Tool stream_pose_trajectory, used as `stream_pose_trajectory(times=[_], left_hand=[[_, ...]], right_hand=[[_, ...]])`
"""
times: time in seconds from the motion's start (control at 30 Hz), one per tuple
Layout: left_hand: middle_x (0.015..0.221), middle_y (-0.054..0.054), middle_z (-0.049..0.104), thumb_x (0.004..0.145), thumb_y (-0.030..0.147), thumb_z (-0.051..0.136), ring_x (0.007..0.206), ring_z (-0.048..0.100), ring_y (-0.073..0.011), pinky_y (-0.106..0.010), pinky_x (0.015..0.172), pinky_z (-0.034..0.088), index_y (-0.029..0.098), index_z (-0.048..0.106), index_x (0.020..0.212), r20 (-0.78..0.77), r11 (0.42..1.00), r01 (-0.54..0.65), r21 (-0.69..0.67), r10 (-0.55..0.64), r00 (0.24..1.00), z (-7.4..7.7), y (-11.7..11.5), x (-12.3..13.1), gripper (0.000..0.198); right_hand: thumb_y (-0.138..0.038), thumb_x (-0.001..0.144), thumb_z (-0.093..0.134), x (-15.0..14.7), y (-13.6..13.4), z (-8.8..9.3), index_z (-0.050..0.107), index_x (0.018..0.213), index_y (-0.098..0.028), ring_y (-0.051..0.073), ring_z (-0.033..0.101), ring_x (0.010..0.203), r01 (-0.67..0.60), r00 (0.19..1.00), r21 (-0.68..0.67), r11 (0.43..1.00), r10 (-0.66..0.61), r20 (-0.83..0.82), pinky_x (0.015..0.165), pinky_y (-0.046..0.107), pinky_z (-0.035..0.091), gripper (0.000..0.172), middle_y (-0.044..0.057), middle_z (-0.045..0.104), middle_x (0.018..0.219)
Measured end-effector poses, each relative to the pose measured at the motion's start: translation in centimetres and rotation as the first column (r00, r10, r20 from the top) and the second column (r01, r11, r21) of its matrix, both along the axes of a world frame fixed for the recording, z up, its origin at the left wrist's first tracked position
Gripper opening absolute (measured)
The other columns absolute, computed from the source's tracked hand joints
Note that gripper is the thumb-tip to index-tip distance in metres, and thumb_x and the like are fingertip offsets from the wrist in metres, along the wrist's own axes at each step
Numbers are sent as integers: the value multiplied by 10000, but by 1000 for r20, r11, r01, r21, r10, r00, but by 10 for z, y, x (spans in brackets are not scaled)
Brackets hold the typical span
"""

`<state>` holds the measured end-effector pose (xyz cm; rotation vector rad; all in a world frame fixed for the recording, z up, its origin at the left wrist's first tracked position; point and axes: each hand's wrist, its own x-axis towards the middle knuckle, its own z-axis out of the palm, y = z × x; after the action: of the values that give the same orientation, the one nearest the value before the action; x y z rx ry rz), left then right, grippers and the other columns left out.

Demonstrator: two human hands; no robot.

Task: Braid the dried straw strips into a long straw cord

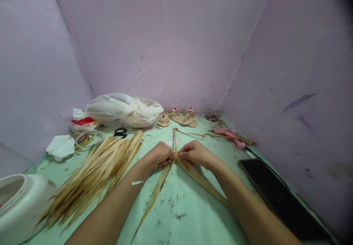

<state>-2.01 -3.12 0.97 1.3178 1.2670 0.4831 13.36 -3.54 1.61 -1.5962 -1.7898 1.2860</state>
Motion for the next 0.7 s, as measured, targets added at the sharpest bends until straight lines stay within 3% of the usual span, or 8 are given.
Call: stream_pose_trajectory(times=[0.13, 0.33, 0.53, 0.7], left_hand=[[351, 43, 390, 522, 175, 505, 274, 266, -36, -178, 304, 160, 135, 463, 466, -15, 1000, -22, -15, 22, 1000, 0, 0, 1, 81], [370, 41, 407, 524, 196, 529, 273, 268, -40, -183, 297, 155, 132, 488, 491, 5, 1000, -11, 8, 11, 1000, -8, 3, 1, 83], [357, 50, 385, 529, 161, 501, 268, 253, -34, -181, 299, 151, 135, 472, 473, -11, 1000, 1, 19, -1, 1000, -6, 2, 1, 68], [356, 50, 379, 523, 159, 492, 268, 257, -38, -182, 295, 152, 136, 469, 473, -5, 1000, 7, 21, -6, 1000, -3, 2, 2, 60]], right_hand=[[-191, 616, 559, 0, -2, 7, 525, 501, -139, 49, 326, 357, 25, 998, -63, 998, -28, -52, 375, 175, 277, 131, -64, 398, 370], [-120, 686, 508, -3, -1, 5, 526, 573, -135, 70, 496, 405, 90, 955, -348, 933, -180, -237, 425, 168, 413, 115, -13, 558, 469], [-122, 676, 555, -2, 3, -8, 566, 634, -108, 89, 542, 421, 65, 928, -451, 890, -220, -301, 449, 194, 472, 46, 14, 586, 494], [-134, 725, 535, -4, 2, -6, 535, 595, -98, 93, 545, 413, 74, 931, -462, 884, -228, -286, 444, 197, 478, 135, 20, 571, 482]])
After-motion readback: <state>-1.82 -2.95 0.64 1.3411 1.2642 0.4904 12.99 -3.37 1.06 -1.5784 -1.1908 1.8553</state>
